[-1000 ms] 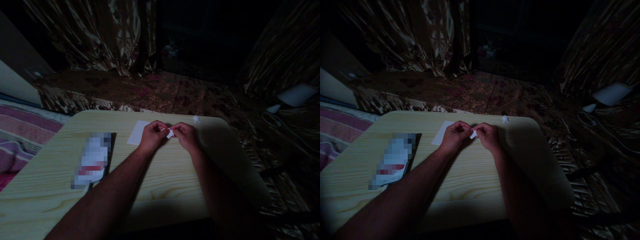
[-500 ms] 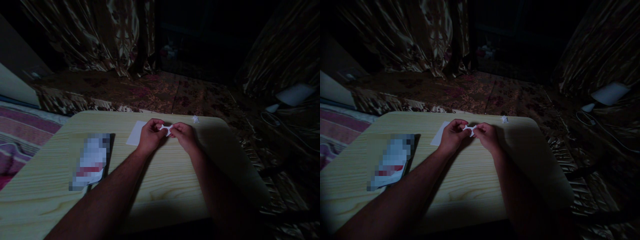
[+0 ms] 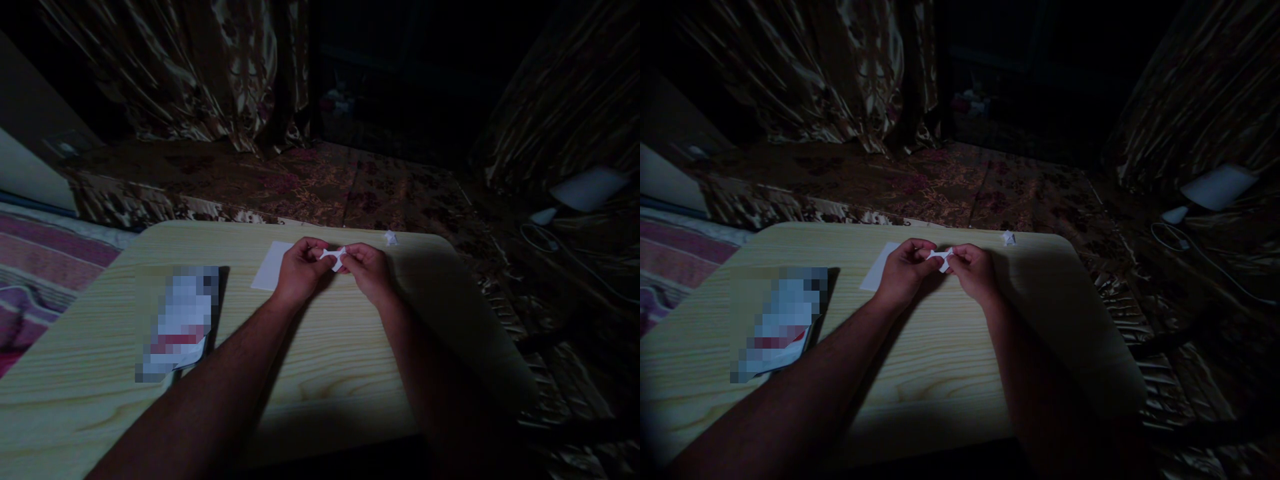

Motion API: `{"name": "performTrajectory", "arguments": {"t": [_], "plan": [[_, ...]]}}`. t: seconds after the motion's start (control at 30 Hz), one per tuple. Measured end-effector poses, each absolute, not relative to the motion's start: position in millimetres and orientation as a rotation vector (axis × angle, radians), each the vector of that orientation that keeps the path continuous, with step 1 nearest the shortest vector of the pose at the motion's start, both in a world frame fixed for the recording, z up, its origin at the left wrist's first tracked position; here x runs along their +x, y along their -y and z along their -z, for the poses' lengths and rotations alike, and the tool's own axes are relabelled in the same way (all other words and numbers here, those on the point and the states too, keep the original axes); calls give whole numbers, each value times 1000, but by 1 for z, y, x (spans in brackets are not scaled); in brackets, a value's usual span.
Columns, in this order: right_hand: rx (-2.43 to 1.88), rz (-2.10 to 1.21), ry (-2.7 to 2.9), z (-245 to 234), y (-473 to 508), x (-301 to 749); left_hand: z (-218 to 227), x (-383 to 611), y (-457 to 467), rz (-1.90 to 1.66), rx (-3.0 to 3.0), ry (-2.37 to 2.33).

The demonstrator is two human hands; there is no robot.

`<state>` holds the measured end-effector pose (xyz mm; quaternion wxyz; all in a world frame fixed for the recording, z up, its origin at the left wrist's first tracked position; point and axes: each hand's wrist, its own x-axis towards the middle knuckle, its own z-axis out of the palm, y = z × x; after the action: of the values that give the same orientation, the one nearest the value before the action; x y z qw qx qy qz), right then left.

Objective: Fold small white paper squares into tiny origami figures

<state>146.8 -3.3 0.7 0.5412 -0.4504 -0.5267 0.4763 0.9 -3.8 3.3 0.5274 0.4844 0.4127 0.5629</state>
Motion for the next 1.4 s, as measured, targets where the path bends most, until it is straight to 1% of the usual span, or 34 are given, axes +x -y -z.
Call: {"name": "performTrajectory", "arguments": {"t": [1.4], "plan": [[-1098,-1039,1274,-2,3,146,-9,5,9,-1378,1239,-1026]]}}
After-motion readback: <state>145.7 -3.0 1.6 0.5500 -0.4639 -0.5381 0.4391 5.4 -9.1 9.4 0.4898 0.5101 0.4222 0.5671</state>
